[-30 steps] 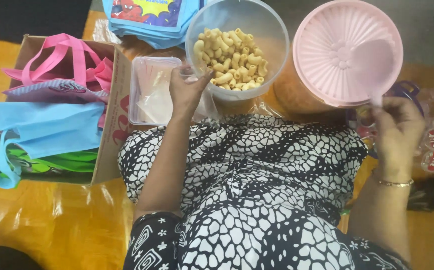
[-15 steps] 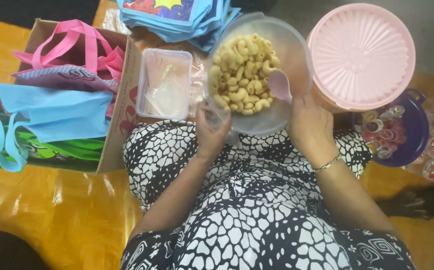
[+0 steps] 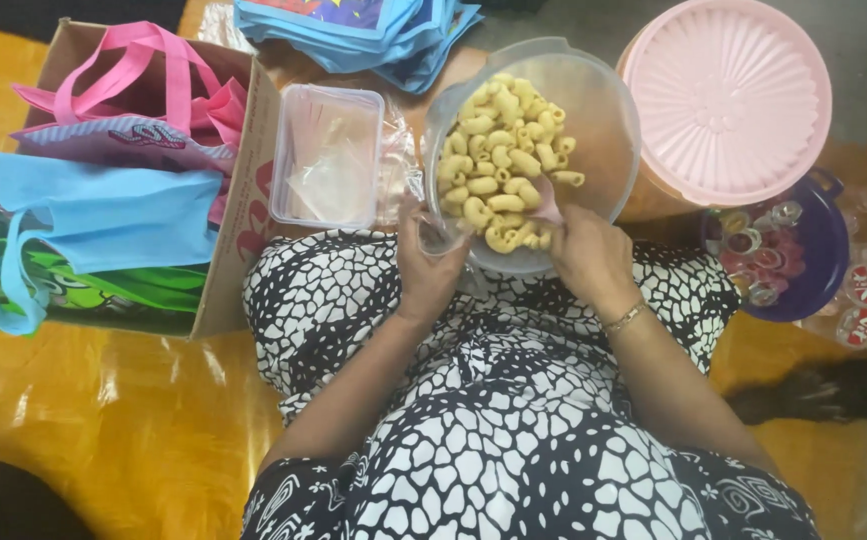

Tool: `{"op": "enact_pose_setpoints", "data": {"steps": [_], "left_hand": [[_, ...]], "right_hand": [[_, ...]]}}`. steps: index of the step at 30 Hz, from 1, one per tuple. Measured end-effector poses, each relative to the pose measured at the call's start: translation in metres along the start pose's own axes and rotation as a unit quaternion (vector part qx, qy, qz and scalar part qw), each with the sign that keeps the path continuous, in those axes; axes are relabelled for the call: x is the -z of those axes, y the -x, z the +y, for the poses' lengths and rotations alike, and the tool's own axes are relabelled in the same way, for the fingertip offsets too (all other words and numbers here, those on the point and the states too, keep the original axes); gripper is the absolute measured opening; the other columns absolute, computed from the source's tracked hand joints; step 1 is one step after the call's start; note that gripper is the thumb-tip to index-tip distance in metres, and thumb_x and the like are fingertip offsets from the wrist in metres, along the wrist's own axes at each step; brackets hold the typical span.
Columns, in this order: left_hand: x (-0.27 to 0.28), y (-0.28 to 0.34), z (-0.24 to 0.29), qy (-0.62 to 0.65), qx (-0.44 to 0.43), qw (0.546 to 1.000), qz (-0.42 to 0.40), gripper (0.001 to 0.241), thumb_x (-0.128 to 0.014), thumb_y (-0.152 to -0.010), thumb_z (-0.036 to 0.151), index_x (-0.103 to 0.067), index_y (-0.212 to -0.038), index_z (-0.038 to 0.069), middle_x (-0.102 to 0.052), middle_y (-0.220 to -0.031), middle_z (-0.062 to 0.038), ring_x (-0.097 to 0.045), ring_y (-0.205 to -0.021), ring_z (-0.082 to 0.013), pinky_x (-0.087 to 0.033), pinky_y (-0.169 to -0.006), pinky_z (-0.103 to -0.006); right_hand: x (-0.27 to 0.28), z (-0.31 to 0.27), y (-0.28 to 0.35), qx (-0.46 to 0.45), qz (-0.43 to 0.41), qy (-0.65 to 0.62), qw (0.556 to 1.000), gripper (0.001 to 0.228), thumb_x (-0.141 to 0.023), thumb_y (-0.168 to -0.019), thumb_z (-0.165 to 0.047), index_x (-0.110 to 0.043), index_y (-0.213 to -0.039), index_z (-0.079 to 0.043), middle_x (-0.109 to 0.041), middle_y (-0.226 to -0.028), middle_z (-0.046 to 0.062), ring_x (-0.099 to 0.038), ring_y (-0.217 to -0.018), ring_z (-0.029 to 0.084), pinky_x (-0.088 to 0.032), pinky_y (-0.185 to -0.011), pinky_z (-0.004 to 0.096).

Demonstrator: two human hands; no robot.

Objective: Filling a blue gift bag with various snacks using hands and a scoop.

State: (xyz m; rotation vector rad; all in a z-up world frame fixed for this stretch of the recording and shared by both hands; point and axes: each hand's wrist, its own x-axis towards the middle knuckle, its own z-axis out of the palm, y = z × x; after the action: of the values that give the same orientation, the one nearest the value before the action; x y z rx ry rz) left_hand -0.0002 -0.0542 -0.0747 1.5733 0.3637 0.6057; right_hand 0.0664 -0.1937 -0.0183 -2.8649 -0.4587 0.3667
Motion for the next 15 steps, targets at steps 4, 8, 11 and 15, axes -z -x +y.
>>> {"op": "enact_pose_setpoints", "data": {"steps": [4,8,11,15], "left_hand": [[0.003,-0.018,-0.022,-0.009,0.007,1.0,-0.006,0.042,-0.075,-0.066,0.022,-0.044,-0.092,0.01,-0.048,-0.099,-0.008,-0.052,-0.099,-0.0233,-0.039,-0.086,-0.0379],[0.01,-0.021,-0.033,-0.02,0.034,0.999,-0.027,0.039,-0.074,-0.067,0.023,-0.043,-0.087,0.009,-0.049,-0.092,-0.006,-0.053,-0.091,-0.0197,-0.042,-0.08,-0.0372],[0.013,-0.029,-0.022,-0.017,0.041,0.998,-0.041,0.043,-0.076,-0.065,0.024,-0.043,-0.089,0.01,-0.051,-0.091,-0.004,-0.055,-0.09,-0.0189,-0.043,-0.079,-0.037],[0.014,-0.038,0.001,-0.054,0.099,0.993,-0.04,0.047,-0.077,-0.062,0.029,-0.042,-0.086,0.007,-0.051,-0.091,-0.012,-0.052,-0.096,-0.0288,-0.041,-0.081,-0.0392]], "right_hand": [[-0.005,-0.006,-0.012,0.015,0.016,-0.049,0.999,0.027,-0.045,-0.082,-0.017,-0.062,-0.096,-0.001,-0.062,-0.074,0.017,-0.061,-0.073,0.037,-0.047,-0.062,0.044],[-0.004,-0.019,-0.017,0.031,0.005,-0.063,0.997,0.027,-0.045,-0.08,-0.012,-0.062,-0.099,-0.001,-0.062,-0.075,0.017,-0.061,-0.075,0.037,-0.047,-0.065,0.044],[-0.003,-0.02,-0.029,0.058,0.002,-0.08,0.995,0.026,-0.047,-0.083,-0.018,-0.062,-0.098,-0.002,-0.062,-0.078,0.019,-0.059,-0.08,0.04,-0.046,-0.067,0.047],[-0.022,-0.015,-0.056,0.083,-0.012,-0.113,0.99,0.026,-0.048,-0.082,-0.022,-0.062,-0.098,-0.006,-0.062,-0.08,0.021,-0.058,-0.084,0.04,-0.045,-0.07,0.049]]}}
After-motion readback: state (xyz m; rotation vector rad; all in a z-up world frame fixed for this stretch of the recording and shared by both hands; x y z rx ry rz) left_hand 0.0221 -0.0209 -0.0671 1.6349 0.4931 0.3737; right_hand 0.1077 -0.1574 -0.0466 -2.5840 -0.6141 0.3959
